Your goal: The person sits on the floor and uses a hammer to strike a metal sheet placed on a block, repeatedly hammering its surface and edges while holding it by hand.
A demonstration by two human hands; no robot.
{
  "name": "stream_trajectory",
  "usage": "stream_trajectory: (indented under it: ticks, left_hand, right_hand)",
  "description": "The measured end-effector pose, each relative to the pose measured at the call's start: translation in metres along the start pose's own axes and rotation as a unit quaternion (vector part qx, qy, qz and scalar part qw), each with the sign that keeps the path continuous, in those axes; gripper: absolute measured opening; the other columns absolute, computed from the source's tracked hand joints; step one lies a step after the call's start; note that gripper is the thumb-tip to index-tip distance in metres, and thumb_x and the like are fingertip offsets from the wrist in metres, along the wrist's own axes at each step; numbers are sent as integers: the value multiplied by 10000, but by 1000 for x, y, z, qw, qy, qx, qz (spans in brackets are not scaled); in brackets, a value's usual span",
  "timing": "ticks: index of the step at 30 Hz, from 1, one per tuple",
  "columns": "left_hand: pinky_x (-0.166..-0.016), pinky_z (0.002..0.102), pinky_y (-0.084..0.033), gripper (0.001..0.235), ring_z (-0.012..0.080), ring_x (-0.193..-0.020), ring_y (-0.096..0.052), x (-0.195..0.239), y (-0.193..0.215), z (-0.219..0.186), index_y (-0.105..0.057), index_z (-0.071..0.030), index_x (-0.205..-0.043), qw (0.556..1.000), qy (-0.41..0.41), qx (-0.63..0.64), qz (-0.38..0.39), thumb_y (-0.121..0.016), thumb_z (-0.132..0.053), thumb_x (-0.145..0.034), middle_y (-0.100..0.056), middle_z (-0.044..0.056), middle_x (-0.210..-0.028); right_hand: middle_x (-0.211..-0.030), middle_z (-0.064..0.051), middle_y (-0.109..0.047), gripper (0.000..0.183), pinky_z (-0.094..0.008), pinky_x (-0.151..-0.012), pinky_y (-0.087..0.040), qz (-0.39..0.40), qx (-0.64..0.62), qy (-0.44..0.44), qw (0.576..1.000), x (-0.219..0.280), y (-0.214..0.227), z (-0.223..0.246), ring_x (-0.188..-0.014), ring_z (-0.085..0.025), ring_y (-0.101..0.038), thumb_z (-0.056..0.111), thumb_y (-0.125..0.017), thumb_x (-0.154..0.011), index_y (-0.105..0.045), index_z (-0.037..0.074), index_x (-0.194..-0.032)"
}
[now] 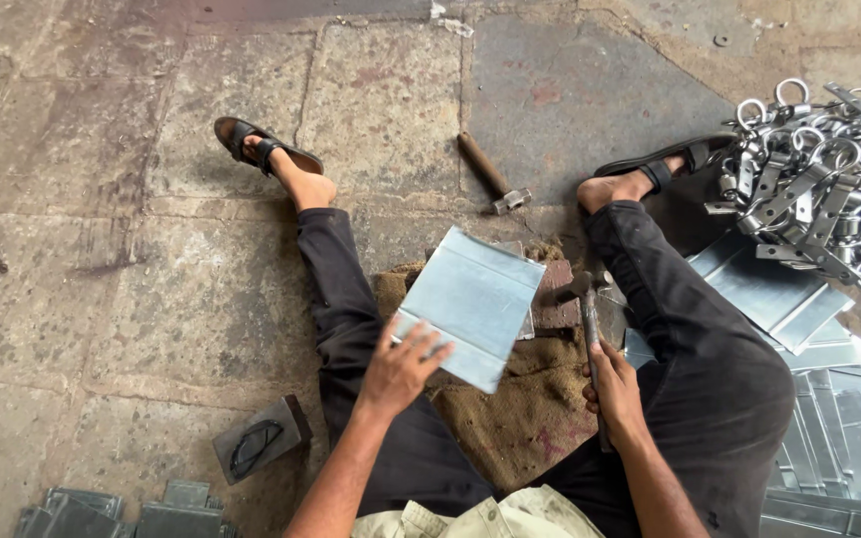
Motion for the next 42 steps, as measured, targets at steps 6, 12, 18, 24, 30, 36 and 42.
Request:
stream_trajectory:
  ticks: [6,12,18,24,30,36,42]
  left_hand:
    - [-1048,461,-529,643,325,-1253,-568,75,-32,49,-437,-135,-1426,740,559,370,-47,-762,-195,-875,-494,178,-1410]
    - [-884,450,-561,626,250,-1070,-662,82,-131,22,-357,-125,-1451,385,654,649,-55,-629,-375,-945,-578,121,-1337]
    - [-780,352,-513,207,190,-855,-613,68,-183,118,-683,48,-1090,523,575,598,-197,-704,-105,-952,-716,120,-1013]
    - [-726,372,-514,183,224,-826,-620,62,-174,199,-713,-4,-1119,570,579,565,-142,-650,-68,-959,-731,140,-968]
    - [-759,482,-563,531,401,-935,-719,-1,-73,213,-608,-22,-1280,806,584,95,13,-741,-423,-958,-743,243,-1002]
    - [-672,486,-617,673,383,-883,-758,-69,-41,198,-567,-68,-1359,840,531,104,41,-730,-523,-890,-756,214,-997]
    - [-676,499,-598,721,363,-875,-758,-77,-43,200,-588,-148,-1410,862,504,45,29,-745,-599,-870,-772,169,-949]
  right_hand:
    - [-833,-39,-506,614,-265,-441,-391,3,21,13,1000,0,-4,-1,-560,-105,-447,287,-561,-1013,-413,88,-1575]
    - [-735,-57,-583,673,-295,-443,-473,18,123,60,990,2,-14,10,-520,-123,-533,179,-594,-965,-355,148,-1593]
    - [-673,-69,-515,661,-316,-401,-386,41,21,-2,999,8,-21,-7,-478,-138,-471,195,-598,-975,-337,231,-1581]
    - [-612,-80,-544,726,-352,-387,-407,4,227,59,972,7,-7,-8,-442,-174,-518,196,-675,-934,-349,224,-1583]
    - [-622,-78,-575,495,-343,-399,-434,61,224,58,971,-5,-27,-23,-455,-165,-543,181,-654,-951,-499,51,-1402]
    - [-634,-37,-539,270,-327,-377,-431,17,178,32,983,9,-18,-24,-438,-143,-502,188,-584,-982,-599,45,-1211]
    - [-599,3,-542,247,-294,-350,-412,43,187,159,969,28,-35,3,-413,-102,-499,207,-638,-950,-600,41,-1129]
Point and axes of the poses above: each hand's wrist, its own x-axis away from the middle knuckle, its own y-axis out of the back of the hand, z = x × y, the point moved 8 cm from there along -x, towards the middle knuckle
